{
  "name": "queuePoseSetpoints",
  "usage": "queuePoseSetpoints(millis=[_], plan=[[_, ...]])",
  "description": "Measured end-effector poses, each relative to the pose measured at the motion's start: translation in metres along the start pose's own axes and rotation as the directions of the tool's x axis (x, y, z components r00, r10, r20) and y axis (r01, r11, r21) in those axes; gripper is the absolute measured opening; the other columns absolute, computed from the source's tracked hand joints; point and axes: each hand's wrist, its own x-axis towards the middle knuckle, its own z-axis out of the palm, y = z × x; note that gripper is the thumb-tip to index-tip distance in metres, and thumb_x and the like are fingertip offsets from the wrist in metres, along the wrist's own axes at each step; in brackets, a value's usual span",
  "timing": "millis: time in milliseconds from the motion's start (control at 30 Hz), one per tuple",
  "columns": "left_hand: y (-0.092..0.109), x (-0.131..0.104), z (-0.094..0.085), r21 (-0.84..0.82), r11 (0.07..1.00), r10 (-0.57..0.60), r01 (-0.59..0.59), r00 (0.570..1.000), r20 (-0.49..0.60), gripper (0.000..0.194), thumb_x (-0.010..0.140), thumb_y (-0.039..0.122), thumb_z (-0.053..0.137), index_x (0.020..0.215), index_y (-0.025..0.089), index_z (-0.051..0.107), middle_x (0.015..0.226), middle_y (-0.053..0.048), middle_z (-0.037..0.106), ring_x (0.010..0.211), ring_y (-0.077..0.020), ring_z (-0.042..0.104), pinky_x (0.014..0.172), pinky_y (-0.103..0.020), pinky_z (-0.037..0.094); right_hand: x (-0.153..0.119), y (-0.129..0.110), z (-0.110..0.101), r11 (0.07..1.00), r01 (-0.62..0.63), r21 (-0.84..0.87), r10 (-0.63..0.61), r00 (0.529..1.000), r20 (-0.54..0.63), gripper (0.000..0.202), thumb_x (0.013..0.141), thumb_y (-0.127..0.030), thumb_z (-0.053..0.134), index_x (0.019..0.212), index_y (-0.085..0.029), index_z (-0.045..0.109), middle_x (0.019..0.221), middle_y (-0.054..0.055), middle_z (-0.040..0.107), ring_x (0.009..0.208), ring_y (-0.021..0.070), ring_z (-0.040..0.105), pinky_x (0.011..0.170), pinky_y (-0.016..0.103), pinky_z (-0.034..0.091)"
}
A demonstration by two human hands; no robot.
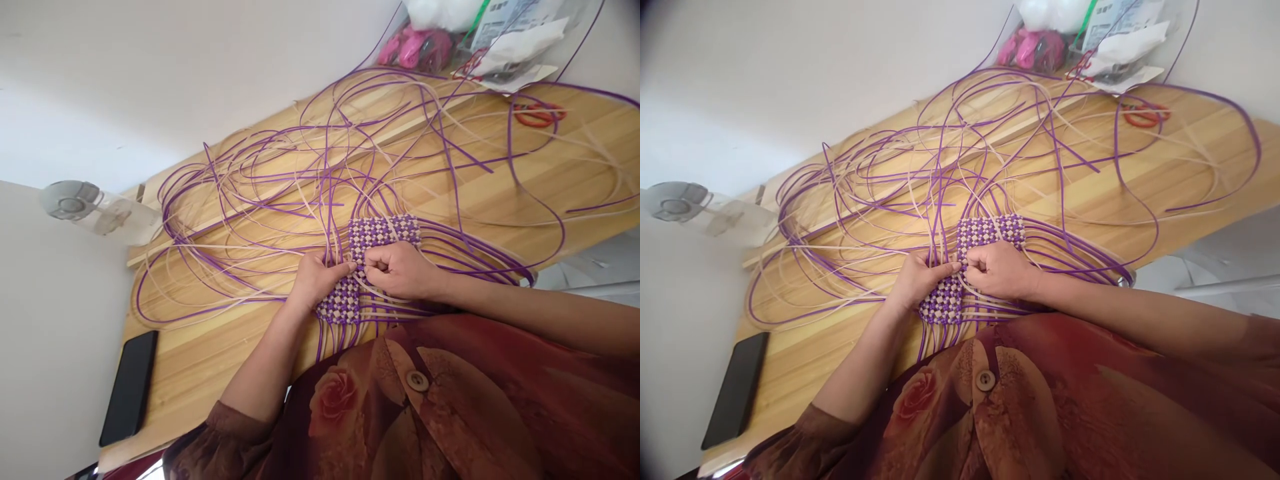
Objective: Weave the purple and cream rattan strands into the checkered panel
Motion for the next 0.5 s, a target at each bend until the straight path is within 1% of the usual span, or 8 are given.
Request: queuePoseSetpoints(millis=[100, 200, 267, 300, 333, 400, 433, 500], plan=[[-0.001, 0.001, 0.0, -0.047, 0.999, -0.005, 0.005, 1.0, 0.008, 0.03, 0.067, 0.043, 0.074, 0.07, 0.014, 0.068, 0.066, -0.001, 0.064, 0.059, -0.0119, 0.054, 0.059, -0.023, 0.041, -0.001, 0.002, 0.001, 0.999, 0.026, 0.03, -0.026, 1.0, -0.015, 0.022, 0.075, -0.024, 0.05, 0.055, -0.016, 0.046, 0.047, -0.005, 0.037, 0.046, 0.0069, 0.032, 0.049, 0.021, 0.023], [-0.001, 0.0, 0.001, -0.081, 0.997, 0.01, -0.008, 1.0, 0.016, 0.029, 0.067, 0.041, 0.074, 0.07, 0.013, 0.067, 0.065, 0.0, 0.063, 0.058, -0.0108, 0.052, 0.059, -0.023, 0.04, -0.004, 0.003, 0.001, 0.999, 0.036, 0.016, -0.036, 0.999, 0.0, 0.024, 0.079, -0.025, 0.049, 0.057, -0.016, 0.048, 0.048, -0.005, 0.04, 0.046, 0.0071, 0.033, 0.05, 0.022, 0.024], [-0.002, -0.001, 0.0, -0.111, 0.994, 0.014, -0.011, 0.999, 0.031, 0.029, 0.067, 0.041, 0.074, 0.069, 0.013, 0.067, 0.064, 0.0, 0.062, 0.057, -0.0103, 0.051, 0.058, -0.022, 0.04, -0.007, 0.0, -0.004, 0.999, 0.047, -0.017, -0.047, 0.999, 0.014, 0.023, 0.083, -0.027, 0.048, 0.063, -0.017, 0.053, 0.051, -0.004, 0.044, 0.048, 0.0081, 0.037, 0.051, 0.023, 0.027], [-0.002, -0.001, 0.0, -0.13, 0.991, 0.015, -0.01, 0.999, 0.035, 0.029, 0.067, 0.041, 0.074, 0.069, 0.013, 0.066, 0.065, 0.0, 0.062, 0.057, -0.0103, 0.052, 0.058, -0.023, 0.04, -0.01, -0.002, -0.007, 0.997, 0.058, -0.041, -0.058, 0.998, 0.008, 0.021, 0.086, -0.029, 0.048, 0.071, -0.017, 0.058, 0.056, -0.003, 0.05, 0.051, 0.0092, 0.041, 0.053, 0.023, 0.03], [-0.002, -0.001, -0.001, -0.151, 0.988, 0.012, -0.006, 0.999, 0.04, 0.029, 0.067, 0.041, 0.074, 0.07, 0.013, 0.067, 0.065, -0.001, 0.063, 0.058, -0.0106, 0.052, 0.058, -0.023, 0.041, -0.013, -0.005, -0.011, 0.994, 0.08, -0.073, -0.081, 0.997, -0.01, 0.021, 0.087, -0.032, 0.049, 0.083, -0.016, 0.062, 0.064, -0.001, 0.057, 0.057, 0.011, 0.047, 0.058, 0.024, 0.034], [-0.002, -0.002, -0.002, -0.189, 0.982, 0.0, 0.01, 0.999, 0.054, 0.03, 0.067, 0.041, 0.074, 0.073, 0.013, 0.067, 0.067, -0.002, 0.064, 0.059, -0.0116, 0.054, 0.059, -0.024, 0.042, -0.02, -0.012, -0.019, 0.972, 0.165, -0.165, -0.174, 0.984, -0.043, 0.032, 0.086, -0.041, 0.056, 0.103, -0.015, 0.063, 0.091, 0.007, 0.065, 0.081, 0.0177, 0.057, 0.076, 0.03, 0.042], [-0.002, -0.002, -0.003, -0.205, 0.979, -0.008, 0.02, 0.998, 0.06, 0.031, 0.067, 0.042, 0.074, 0.073, 0.013, 0.066, 0.068, -0.003, 0.064, 0.059, -0.0118, 0.054, 0.059, -0.024, 0.042, -0.024, -0.016, -0.024, 0.95, 0.224, -0.217, -0.235, 0.971, -0.028, 0.037, 0.083, -0.046, 0.06, 0.105, -0.017, 0.064, 0.105, 0.01, 0.064, 0.097, 0.0228, 0.056, 0.087, 0.035, 0.041], [-0.001, -0.002, -0.004, -0.225, 0.974, -0.025, 0.039, 0.998, 0.064, 0.031, 0.066, 0.042, 0.075, 0.071, 0.013, 0.065, 0.067, -0.003, 0.063, 0.059, -0.0117, 0.054, 0.058, -0.024, 0.042, -0.033, -0.021, -0.035, 0.892, 0.359, -0.276, -0.346, 0.933, 0.098, 0.028, 0.079, -0.047, 0.066, 0.09, -0.021, 0.069, 0.121, 0.01, 0.06, 0.121, 0.0314, 0.045, 0.101, 0.046, 0.033]])
